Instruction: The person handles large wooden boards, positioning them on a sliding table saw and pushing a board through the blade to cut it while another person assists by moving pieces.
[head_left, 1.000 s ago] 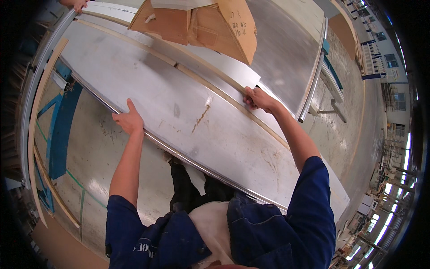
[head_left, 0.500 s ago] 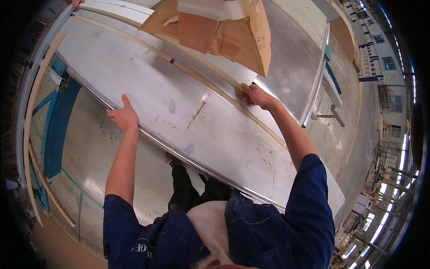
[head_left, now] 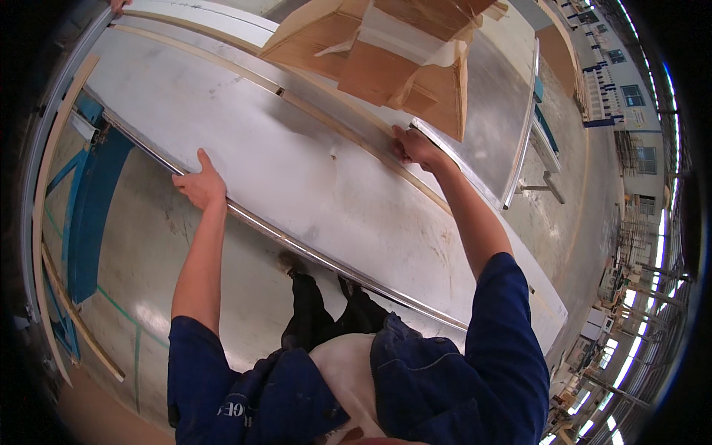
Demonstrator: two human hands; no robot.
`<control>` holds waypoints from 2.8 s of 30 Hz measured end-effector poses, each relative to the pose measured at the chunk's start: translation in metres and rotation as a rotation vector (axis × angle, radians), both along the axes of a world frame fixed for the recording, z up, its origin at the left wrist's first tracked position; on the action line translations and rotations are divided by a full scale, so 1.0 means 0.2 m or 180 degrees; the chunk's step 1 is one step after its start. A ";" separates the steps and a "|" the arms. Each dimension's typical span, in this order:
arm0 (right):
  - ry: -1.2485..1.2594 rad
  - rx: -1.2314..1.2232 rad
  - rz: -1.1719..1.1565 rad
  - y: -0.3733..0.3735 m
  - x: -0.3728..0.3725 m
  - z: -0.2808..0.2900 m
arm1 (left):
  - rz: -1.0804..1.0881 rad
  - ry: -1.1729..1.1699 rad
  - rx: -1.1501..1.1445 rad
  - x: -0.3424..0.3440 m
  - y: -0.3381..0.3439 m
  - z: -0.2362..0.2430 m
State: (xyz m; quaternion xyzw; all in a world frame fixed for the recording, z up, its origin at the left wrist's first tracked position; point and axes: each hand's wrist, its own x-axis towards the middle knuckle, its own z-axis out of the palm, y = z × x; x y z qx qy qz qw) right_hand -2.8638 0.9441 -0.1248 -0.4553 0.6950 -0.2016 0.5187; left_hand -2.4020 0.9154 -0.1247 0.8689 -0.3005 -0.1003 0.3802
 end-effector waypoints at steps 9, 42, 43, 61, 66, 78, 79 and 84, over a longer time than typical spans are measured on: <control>0.1644 -0.2073 -0.1054 0.41 0.53 -0.17 | 0.0015 0.0006 -0.0080 0.03 -0.03 -0.03; -0.0308 -0.2024 0.1348 0.26 1.82 0.04 | 0.1024 0.2206 0.2697 0.71 3.37 -0.68; -0.0357 -0.2051 0.1448 0.18 1.90 0.06 | 0.0934 0.2260 0.2567 0.72 3.27 -0.69; 0.0648 0.0145 0.1047 0.07 2.06 -0.55 | 0.0105 0.1045 0.0972 2.66 1.83 -0.79; 0.0775 0.0530 0.0652 0.07 1.93 -1.03 | 0.0004 0.1771 -0.0195 2.75 0.99 -0.42; 0.0209 0.0527 0.1151 -0.45 2.57 -1.04 | -0.1317 0.1285 0.1442 2.82 0.33 -0.09; 0.0111 0.0520 0.1087 -0.49 2.64 -0.96 | -0.1157 0.1292 0.1374 2.86 0.27 -0.10; -0.0177 0.0440 0.0802 -0.61 2.86 -0.74 | -0.1234 0.0006 0.1231 3.13 -0.12 -0.08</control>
